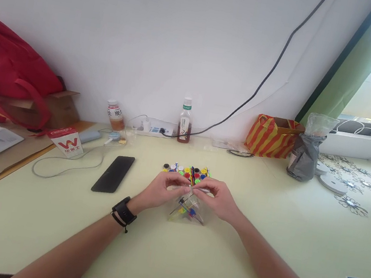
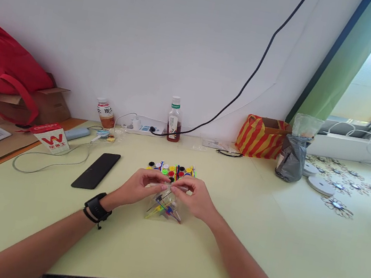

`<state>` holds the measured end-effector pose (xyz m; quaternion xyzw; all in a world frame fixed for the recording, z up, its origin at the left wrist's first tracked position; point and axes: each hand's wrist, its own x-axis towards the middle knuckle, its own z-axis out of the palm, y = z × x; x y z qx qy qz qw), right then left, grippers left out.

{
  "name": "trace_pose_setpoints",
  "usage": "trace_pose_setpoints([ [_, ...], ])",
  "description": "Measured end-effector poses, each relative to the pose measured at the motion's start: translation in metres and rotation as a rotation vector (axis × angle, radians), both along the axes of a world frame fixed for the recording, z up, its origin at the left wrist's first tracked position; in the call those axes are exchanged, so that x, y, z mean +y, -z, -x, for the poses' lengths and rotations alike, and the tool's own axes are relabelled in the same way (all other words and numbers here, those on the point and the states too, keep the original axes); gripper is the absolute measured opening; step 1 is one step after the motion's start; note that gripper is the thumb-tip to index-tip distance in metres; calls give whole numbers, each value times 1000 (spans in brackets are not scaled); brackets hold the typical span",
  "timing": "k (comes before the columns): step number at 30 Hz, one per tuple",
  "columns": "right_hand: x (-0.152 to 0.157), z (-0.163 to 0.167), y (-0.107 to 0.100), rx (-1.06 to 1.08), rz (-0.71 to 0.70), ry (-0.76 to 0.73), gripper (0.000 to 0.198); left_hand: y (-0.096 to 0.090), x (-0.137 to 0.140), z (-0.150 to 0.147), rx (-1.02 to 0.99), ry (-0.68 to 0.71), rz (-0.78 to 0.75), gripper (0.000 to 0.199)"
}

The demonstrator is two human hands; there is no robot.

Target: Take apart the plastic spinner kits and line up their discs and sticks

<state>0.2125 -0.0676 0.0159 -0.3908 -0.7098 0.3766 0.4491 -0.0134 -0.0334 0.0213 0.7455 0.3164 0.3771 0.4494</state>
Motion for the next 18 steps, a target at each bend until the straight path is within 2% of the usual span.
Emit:
trace_pose_setpoints([
  [5, -1, 0, 0, 16, 90, -71, 28, 2, -2, -1, 46, 61, -9, 26],
  [11, 0, -8, 2, -126, 90, -106, 35, -1, -1, 3, 136, 126, -21, 30],
  [15, -7, -12, -7, -205, 173, -159, 41, -8, -4, 5, 194, 169, -24, 29],
  [18, -15, -13, -19, -248, 179, -207, 41, -13, -6, 7, 246, 191, -14, 31],
])
